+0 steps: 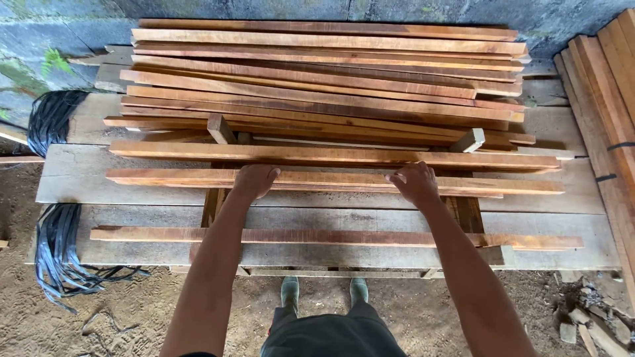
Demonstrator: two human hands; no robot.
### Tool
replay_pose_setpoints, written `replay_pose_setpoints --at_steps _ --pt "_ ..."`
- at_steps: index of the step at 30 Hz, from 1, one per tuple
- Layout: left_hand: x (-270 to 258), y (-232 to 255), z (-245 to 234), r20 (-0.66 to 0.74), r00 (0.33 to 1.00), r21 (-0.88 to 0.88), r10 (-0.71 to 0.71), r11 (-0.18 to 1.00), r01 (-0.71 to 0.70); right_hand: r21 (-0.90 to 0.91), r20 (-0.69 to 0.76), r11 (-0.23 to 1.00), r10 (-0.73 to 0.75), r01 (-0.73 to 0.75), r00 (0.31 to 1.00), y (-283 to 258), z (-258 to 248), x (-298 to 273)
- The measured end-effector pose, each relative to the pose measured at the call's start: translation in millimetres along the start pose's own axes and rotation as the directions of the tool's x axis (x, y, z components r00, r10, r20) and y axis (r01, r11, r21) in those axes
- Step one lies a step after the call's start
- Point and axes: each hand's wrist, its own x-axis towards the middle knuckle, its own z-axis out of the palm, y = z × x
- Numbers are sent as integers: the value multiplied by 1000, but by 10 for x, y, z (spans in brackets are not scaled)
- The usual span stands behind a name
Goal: Organizing and bundling thin wooden strips on a workbench.
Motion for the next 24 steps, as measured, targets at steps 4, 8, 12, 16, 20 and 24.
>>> replay_pose_setpoints --at_steps 4,8,12,16,20,24 --pt "199 -125 172 81 996 2 -34 999 34 22 65 999 -32 31 997 -33 -35 -60" --pt "324 -143 131 134 990 13 -49 999 48 59 185 997 -61 51 981 -16 -175 -63" --pt "566 -230 241 188 981 54 -50 998 40 57 288 997 -58 43 956 -168 -422 -170" --pt "831 -353 451 183 981 82 -67 995 53 32 299 998 -61 54 952 -105 -350 -137" --pt "542 -224 279 187 980 42 -72 997 65 48 309 997 -67 55 949 -19 -260 -74" --pt "158 -136 164 200 979 37 -45 999 39 45 302 998 -49 37 952 43 -134 -185"
